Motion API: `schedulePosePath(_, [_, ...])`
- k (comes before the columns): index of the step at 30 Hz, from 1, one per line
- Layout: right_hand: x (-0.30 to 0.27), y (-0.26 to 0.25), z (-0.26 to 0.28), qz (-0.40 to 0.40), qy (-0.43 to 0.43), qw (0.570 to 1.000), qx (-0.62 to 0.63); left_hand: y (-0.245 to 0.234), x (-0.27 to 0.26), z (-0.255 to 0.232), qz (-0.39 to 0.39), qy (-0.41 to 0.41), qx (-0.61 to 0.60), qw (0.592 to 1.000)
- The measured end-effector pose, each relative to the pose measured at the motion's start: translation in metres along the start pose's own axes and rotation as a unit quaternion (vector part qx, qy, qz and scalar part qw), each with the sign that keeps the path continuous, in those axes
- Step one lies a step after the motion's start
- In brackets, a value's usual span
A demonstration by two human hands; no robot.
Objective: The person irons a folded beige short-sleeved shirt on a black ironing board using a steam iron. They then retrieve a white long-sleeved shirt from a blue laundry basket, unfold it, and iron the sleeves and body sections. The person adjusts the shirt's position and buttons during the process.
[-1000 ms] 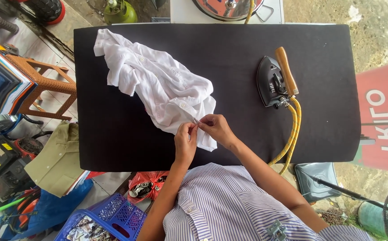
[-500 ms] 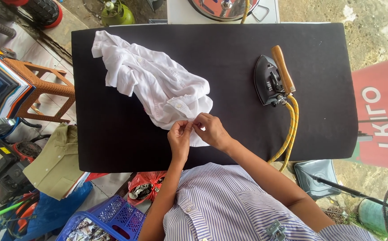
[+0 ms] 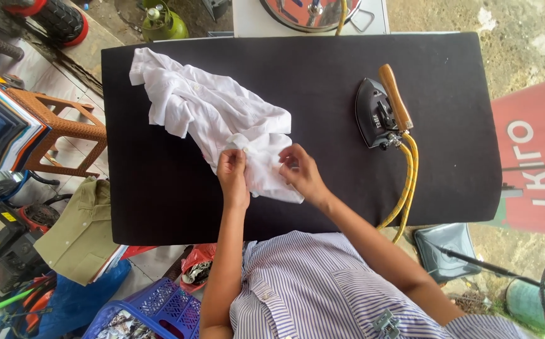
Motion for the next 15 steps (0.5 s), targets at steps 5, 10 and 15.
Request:
schedulePosePath(5, [-0.013,0.013,-0.036,-0.023,-0.020,0.988,-0.152,0.013,-0.013,-0.013,0.036,0.008,0.043,0.998])
schedulePosePath(10, [0.026,-0.004,-0.065,-0.026,0.134,0.972,0.190,0.000,-0.049,0.020,0.059,0.109,0.278,0.953])
schedulePosePath(15, [0.001,0.012,-0.040,0.005,0.252,0.922,0.295,0.027,-0.062,-0.015,0.187,0.146,0.473,0.848])
Point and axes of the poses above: each hand's wrist, its own x-axis towards the middle knuckle, its own y-axis out of the palm, z = x × y, the point moved 9 cm from there along x, towards the middle knuckle, and after that the axes turned 10 degrees about y, right-handed, at the moved point
